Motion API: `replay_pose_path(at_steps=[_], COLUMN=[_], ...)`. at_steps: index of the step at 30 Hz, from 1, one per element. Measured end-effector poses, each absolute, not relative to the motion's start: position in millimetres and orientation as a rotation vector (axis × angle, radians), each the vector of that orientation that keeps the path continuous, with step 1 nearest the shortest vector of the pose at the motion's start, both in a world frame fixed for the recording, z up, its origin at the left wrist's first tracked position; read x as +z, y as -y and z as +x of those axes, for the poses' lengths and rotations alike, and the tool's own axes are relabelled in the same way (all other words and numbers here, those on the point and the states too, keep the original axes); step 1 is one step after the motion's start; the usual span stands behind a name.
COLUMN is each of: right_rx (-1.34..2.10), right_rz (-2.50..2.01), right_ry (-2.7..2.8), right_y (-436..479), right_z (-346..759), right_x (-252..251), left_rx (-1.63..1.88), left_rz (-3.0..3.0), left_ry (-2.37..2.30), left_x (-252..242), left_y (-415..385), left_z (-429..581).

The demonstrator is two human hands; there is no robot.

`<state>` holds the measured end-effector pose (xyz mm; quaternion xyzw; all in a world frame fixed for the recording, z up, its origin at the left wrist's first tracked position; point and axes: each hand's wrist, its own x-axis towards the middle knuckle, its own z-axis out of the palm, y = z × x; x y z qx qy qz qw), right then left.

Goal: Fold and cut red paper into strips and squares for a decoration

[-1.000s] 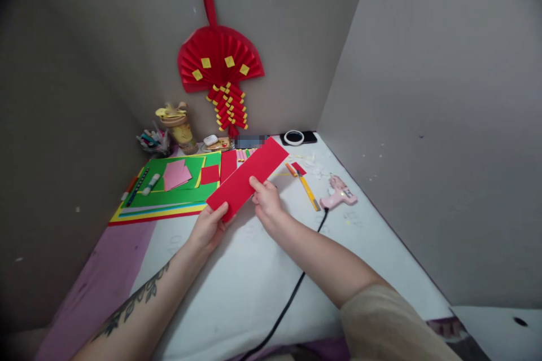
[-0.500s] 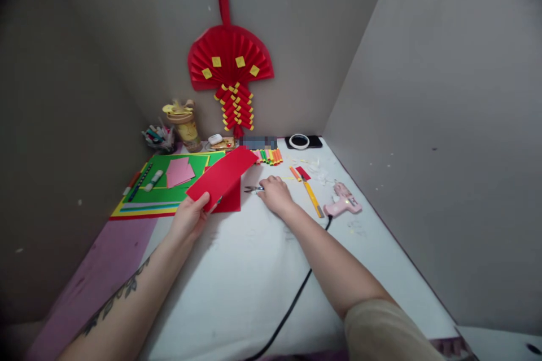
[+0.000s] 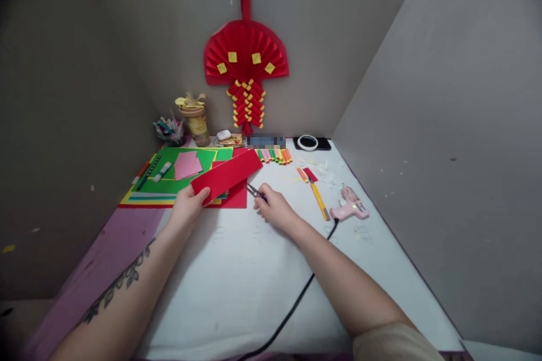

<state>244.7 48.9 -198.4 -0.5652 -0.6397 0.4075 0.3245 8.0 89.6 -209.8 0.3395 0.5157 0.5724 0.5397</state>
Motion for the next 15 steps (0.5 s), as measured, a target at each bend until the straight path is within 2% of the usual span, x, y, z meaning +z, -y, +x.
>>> replay_pose_path(at_steps=[4,7,15], right_rx=[1.073,1.227,1.422], right_rz=[-1.307,-1.187,-1.028], right_ry=[1.662,1.530,1.300], right_y=[-40,-37,-27], right_z=[226,216,206], right_x=[-209,-214,-210], left_rx=[1.403,1.341,1.277], left_rz=[1.053,1.191,1.020], left_ry=[-1.234,-1.182,-0.881], left_x=[-191,-179,-168], left_y=[-82,-74,-59], left_z=[5,12,28])
